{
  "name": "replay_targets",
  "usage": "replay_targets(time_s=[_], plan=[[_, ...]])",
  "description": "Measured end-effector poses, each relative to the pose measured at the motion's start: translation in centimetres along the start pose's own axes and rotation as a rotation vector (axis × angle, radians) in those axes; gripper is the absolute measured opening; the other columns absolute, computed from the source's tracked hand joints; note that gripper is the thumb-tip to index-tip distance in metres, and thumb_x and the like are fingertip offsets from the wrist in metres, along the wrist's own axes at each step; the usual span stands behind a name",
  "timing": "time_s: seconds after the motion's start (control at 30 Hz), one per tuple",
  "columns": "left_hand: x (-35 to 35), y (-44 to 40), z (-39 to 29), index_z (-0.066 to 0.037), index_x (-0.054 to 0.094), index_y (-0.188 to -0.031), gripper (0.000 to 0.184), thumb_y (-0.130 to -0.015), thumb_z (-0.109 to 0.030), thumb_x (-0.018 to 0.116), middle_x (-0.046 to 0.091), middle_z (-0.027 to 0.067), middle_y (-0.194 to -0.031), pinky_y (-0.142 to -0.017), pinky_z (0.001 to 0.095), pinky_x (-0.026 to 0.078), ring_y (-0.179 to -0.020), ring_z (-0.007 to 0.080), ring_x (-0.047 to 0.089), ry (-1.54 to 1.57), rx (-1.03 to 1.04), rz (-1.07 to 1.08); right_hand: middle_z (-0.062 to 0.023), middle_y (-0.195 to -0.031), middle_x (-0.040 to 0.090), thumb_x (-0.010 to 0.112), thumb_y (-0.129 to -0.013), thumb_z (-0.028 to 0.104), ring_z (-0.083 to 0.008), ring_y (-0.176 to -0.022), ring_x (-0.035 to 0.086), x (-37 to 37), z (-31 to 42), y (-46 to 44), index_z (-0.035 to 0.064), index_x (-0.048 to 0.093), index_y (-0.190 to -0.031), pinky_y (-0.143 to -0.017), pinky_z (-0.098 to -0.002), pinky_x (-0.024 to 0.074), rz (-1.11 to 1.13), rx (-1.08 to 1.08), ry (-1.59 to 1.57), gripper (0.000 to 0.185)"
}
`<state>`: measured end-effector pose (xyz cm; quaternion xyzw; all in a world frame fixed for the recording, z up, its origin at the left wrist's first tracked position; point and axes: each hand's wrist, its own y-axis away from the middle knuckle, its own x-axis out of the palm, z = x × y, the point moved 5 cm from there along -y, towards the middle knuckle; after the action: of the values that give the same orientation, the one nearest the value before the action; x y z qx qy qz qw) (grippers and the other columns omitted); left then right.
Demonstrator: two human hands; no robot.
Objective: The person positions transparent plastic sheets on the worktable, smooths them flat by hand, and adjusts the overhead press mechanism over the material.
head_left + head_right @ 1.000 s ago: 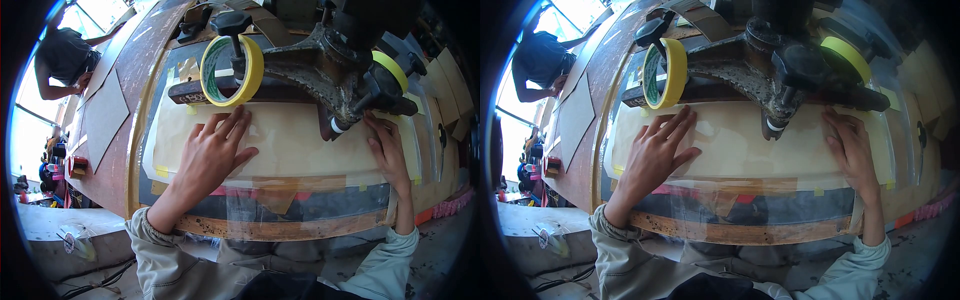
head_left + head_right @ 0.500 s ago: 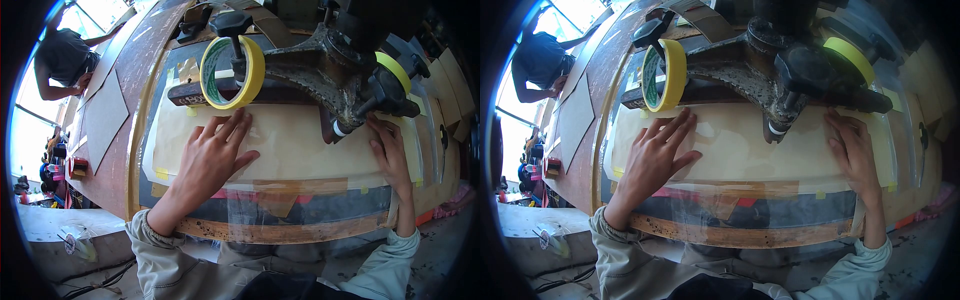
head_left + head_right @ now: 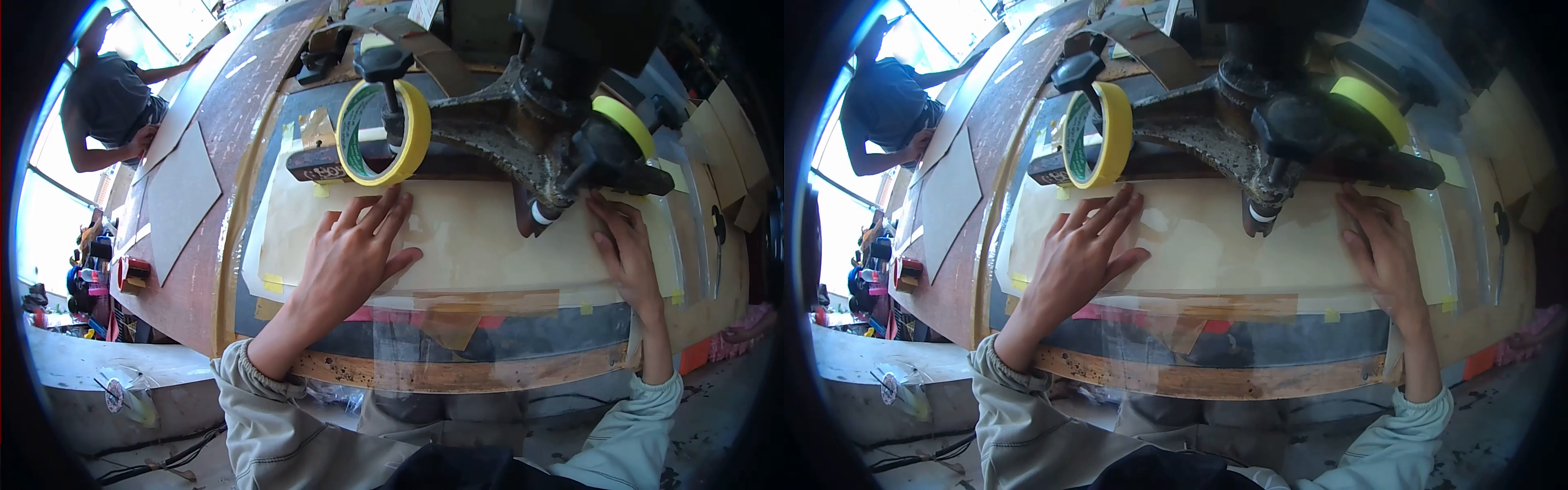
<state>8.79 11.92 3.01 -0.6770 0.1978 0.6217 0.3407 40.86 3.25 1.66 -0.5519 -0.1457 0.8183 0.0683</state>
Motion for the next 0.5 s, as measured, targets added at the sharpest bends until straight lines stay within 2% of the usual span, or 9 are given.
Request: replay_targets(time_s=[0.2,0.23,0.3,0.33,0.37,0.4,0.47,0.5], plan=[[0.4,0.3,0.6,-0.011,0.055,-0.133,0.055,-0.089,-0.042,0.063,0.052,0.0069,-0.141,-0.093,0.0442,0.048,-0.122,0.0276,0.053,0.023,0.021,-0.039,-0.0122,-0.133,0.057,0.064,-0.085,0.012,-0.0331,-0.118,0.051,0.0,-0.8,0.5,0.0049,0.060,-0.124,-0.102,-0.0401,0.0399,-0.080,-0.069,0.017,0.040],[0.6,0.3,0.9,-0.012,0.055,-0.133,0.053,-0.089,-0.041,0.063,0.052,0.0068,-0.141,-0.094,0.0450,0.048,-0.122,0.0278,0.053,0.059,0.024,-0.046,-0.0144,-0.127,0.061,0.064,-0.088,0.016,-0.0318,-0.115,0.055,-0.2,-0.8,0.5,0.0043,0.062,-0.122,-0.099,-0.0382,0.0419,-0.103,-0.087,0.010,0.036],[0.1,1.0,1.6,-0.013,0.056,-0.133,0.046,-0.091,-0.032,0.062,0.053,0.0080,-0.139,-0.096,0.0464,0.047,-0.121,0.0298,0.054,0.178,-0.020,0.009,-0.0152,-0.122,0.064,0.061,-0.092,0.020,-0.0281,-0.111,0.059,-0.5,-2.3,1.0,0.0034,0.063,-0.121,-0.097,-0.0359,0.0438,0.003,0.102,-0.225,0.033],[-0.5,1.4,2.0,-0.012,0.056,-0.132,0.043,-0.092,-0.027,0.061,0.053,0.0097,-0.138,-0.095,0.0457,0.047,-0.120,0.0313,0.055,0.266,-0.156,0.081,-0.0156,-0.119,0.065,0.060,-0.094,0.021,-0.0263,-0.109,0.062,-1.0,-2.6,1.2,0.0029,0.063,-0.120,-0.096,-0.0348,0.0447,0.054,0.198,-0.341,0.032],[-1.3,2.4,1.8,-0.012,0.055,-0.132,0.043,-0.092,-0.025,0.061,0.053,0.0111,-0.138,-0.095,0.0452,0.047,-0.119,0.0323,0.055,0.318,-0.228,0.046,-0.0154,-0.114,0.068,0.054,-0.099,0.026,-0.0206,-0.105,0.064,-2.2,-2.3,2.0,0.0020,0.064,-0.119,-0.093,-0.0322,0.0466,0.021,0.203,-0.394,0.033],[-2.1,3.3,1.6,-0.012,0.055,-0.133,0.043,-0.092,-0.024,0.060,0.054,0.0124,-0.137,-0.094,0.0448,0.046,-0.119,0.0333,0.055,0.366,-0.295,0.006,-0.0150,-0.114,0.068,0.052,-0.100,0.027,-0.0199,-0.106,0.064,-2.8,-1.7,3.2,0.0023,0.064,-0.119,-0.093,-0.0314,0.0463,-0.078,0.197,-0.463,0.034],[-1.9,6.1,-1.1,-0.013,0.051,-0.136,0.045,-0.093,-0.024,0.060,0.051,0.0137,-0.140,-0.096,0.0444,0.045,-0.121,0.0345,0.053,0.344,-0.264,-0.260,-0.0142,-0.114,0.068,0.049,-0.102,0.028,-0.0185,-0.108,0.063,-3.3,0.2,5.3,0.0028,0.064,-0.120,-0.093,-0.0298,0.0457,-0.288,0.179,-0.595,0.035],[-1.0,7.4,-3.1,-0.014,0.049,-0.138,0.050,-0.091,-0.027,0.062,0.044,0.0148,-0.145,-0.101,0.0461,0.040,-0.123,0.0371,0.051,0.319,-0.249,-0.320,-0.0135,-0.123,0.065,0.050,-0.101,0.031,-0.0239,-0.118,0.059,-3.5,3.0,6.6,0.0040,0.065,-0.119,-0.101,-0.0342,0.0417,-0.333,0.228,-0.459,0.036]])
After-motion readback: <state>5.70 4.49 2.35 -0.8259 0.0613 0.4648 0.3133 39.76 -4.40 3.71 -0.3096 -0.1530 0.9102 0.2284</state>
